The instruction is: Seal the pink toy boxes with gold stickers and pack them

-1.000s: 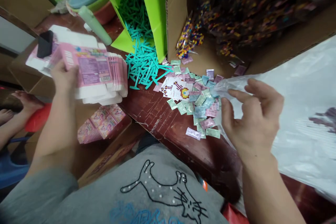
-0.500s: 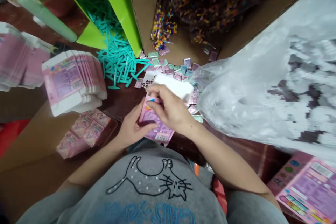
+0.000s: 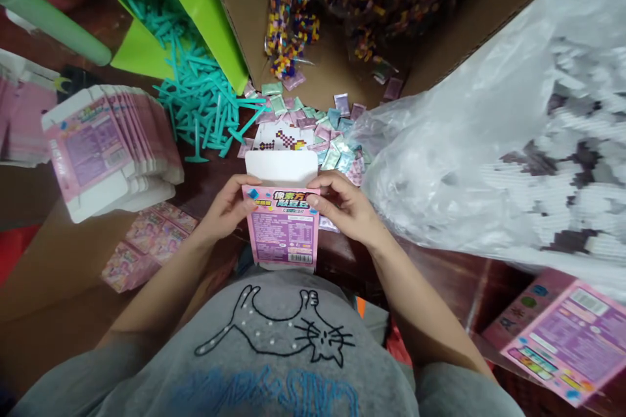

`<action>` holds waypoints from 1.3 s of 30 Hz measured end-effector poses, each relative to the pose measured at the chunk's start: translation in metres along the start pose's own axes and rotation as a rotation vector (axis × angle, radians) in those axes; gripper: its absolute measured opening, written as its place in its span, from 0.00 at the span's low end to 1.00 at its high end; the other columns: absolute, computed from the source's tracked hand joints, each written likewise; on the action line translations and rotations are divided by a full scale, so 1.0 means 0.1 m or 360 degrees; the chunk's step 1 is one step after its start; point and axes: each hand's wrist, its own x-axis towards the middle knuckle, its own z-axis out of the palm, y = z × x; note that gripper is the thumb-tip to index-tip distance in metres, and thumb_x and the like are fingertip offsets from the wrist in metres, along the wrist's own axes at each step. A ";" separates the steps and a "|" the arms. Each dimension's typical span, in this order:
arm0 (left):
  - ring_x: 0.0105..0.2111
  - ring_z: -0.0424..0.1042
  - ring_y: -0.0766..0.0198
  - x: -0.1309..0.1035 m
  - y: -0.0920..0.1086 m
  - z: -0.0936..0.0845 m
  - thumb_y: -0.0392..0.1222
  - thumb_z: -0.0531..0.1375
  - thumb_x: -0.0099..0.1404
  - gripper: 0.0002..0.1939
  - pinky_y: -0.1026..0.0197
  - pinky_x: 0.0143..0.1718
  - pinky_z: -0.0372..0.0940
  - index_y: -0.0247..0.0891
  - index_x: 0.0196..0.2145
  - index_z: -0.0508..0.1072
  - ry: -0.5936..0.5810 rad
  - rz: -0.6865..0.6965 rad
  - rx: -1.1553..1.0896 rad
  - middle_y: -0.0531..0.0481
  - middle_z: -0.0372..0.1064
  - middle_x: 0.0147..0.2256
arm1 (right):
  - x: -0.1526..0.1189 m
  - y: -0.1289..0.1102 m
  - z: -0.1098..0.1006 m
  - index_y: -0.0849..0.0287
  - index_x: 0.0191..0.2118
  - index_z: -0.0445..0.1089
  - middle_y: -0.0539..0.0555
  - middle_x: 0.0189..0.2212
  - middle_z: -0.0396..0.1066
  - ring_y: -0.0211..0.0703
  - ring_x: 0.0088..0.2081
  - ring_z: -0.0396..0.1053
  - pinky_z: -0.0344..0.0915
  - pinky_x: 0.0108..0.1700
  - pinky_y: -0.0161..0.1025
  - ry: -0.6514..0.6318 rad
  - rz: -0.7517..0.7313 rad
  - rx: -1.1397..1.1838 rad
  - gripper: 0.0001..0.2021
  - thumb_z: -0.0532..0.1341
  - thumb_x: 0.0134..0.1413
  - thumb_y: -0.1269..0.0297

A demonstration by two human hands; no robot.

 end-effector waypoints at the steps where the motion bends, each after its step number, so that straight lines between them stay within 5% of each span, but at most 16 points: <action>1: 0.53 0.78 0.54 0.02 0.03 0.00 0.59 0.64 0.75 0.18 0.53 0.54 0.76 0.43 0.50 0.77 0.0102 0.0020 0.0087 0.42 0.76 0.53 | 0.01 0.00 0.00 0.49 0.47 0.78 0.54 0.47 0.77 0.48 0.54 0.77 0.77 0.58 0.49 0.0043 -0.0074 -0.0091 0.08 0.69 0.69 0.53; 3: 0.54 0.78 0.56 0.07 0.11 0.02 0.57 0.63 0.77 0.15 0.54 0.55 0.75 0.43 0.48 0.76 0.0314 0.0049 0.0125 0.43 0.77 0.53 | 0.04 -0.01 -0.01 0.47 0.52 0.78 0.55 0.54 0.77 0.49 0.60 0.75 0.74 0.63 0.52 0.0151 -0.0207 -0.0121 0.10 0.69 0.69 0.56; 6: 0.48 0.81 0.60 0.11 0.23 0.06 0.52 0.67 0.75 0.15 0.56 0.50 0.76 0.46 0.54 0.72 0.0372 0.0080 -0.0070 0.47 0.80 0.48 | 0.10 -0.06 -0.04 0.42 0.65 0.71 0.53 0.53 0.78 0.46 0.54 0.78 0.77 0.58 0.49 0.0180 -0.0314 -0.0037 0.21 0.68 0.70 0.60; 10: 0.54 0.81 0.55 0.17 0.40 0.07 0.54 0.66 0.76 0.13 0.51 0.56 0.77 0.42 0.46 0.78 0.0072 0.0019 -0.0048 0.43 0.82 0.52 | 0.17 -0.26 -0.11 0.46 0.50 0.82 0.54 0.49 0.82 0.48 0.51 0.79 0.77 0.56 0.50 -0.0085 -0.0222 -0.0169 0.08 0.69 0.69 0.55; 16: 0.38 0.82 0.62 0.26 0.54 0.03 0.52 0.69 0.73 0.13 0.61 0.38 0.76 0.40 0.42 0.77 0.0103 -0.0103 -0.0025 0.47 0.83 0.42 | 0.29 -0.41 -0.05 0.52 0.40 0.82 0.51 0.35 0.83 0.39 0.31 0.76 0.74 0.32 0.38 0.0107 0.0247 0.0105 0.12 0.74 0.63 0.50; 20: 0.51 0.83 0.56 0.18 0.50 0.00 0.50 0.72 0.70 0.15 0.54 0.52 0.78 0.41 0.48 0.78 -0.0032 -0.0005 0.0052 0.44 0.83 0.51 | 0.24 -0.41 -0.10 0.50 0.41 0.85 0.53 0.43 0.85 0.45 0.42 0.82 0.80 0.45 0.44 -0.0048 0.0132 0.0095 0.08 0.73 0.66 0.52; 24: 0.56 0.81 0.55 0.06 0.40 0.00 0.43 0.73 0.69 0.17 0.51 0.59 0.76 0.44 0.54 0.78 0.0022 0.0231 0.0220 0.43 0.82 0.54 | 0.26 -0.40 -0.26 0.44 0.50 0.85 0.52 0.52 0.84 0.47 0.54 0.81 0.79 0.57 0.48 -0.0292 -0.0076 -0.0114 0.09 0.67 0.72 0.55; 29: 0.57 0.82 0.56 -0.02 0.26 -0.07 0.41 0.71 0.72 0.08 0.52 0.60 0.75 0.42 0.47 0.79 0.0081 0.0133 0.0210 0.43 0.82 0.56 | 0.92 -0.13 -0.22 0.51 0.58 0.82 0.60 0.64 0.76 0.59 0.67 0.70 0.65 0.71 0.61 -0.0367 -0.0249 -0.0877 0.19 0.61 0.75 0.49; 33: 0.58 0.81 0.51 -0.15 0.07 -0.33 0.51 0.71 0.70 0.15 0.47 0.61 0.74 0.40 0.46 0.78 0.0292 -0.0123 0.0286 0.40 0.82 0.56 | 1.58 0.09 -0.01 0.62 0.67 0.74 0.70 0.68 0.67 0.74 0.70 0.60 0.60 0.69 0.68 -0.0497 0.0182 -0.1546 0.33 0.74 0.60 0.51; 36: 0.53 0.82 0.49 -0.31 -0.07 -0.60 0.57 0.70 0.68 0.20 0.45 0.58 0.75 0.40 0.47 0.77 0.0485 -0.0360 0.0520 0.41 0.82 0.52 | 1.84 0.14 0.03 0.61 0.58 0.79 0.68 0.63 0.71 0.71 0.66 0.63 0.61 0.66 0.62 -0.0476 0.0276 -0.1562 0.28 0.77 0.54 0.55; 39: 0.51 0.81 0.49 -0.41 -0.09 -0.80 0.57 0.67 0.70 0.20 0.45 0.58 0.75 0.42 0.53 0.77 0.0415 -0.0433 0.0831 0.43 0.82 0.51 | 1.92 0.15 -0.03 0.60 0.48 0.82 0.62 0.51 0.79 0.59 0.55 0.72 0.65 0.55 0.48 -0.0454 0.0236 -0.1419 0.16 0.74 0.57 0.59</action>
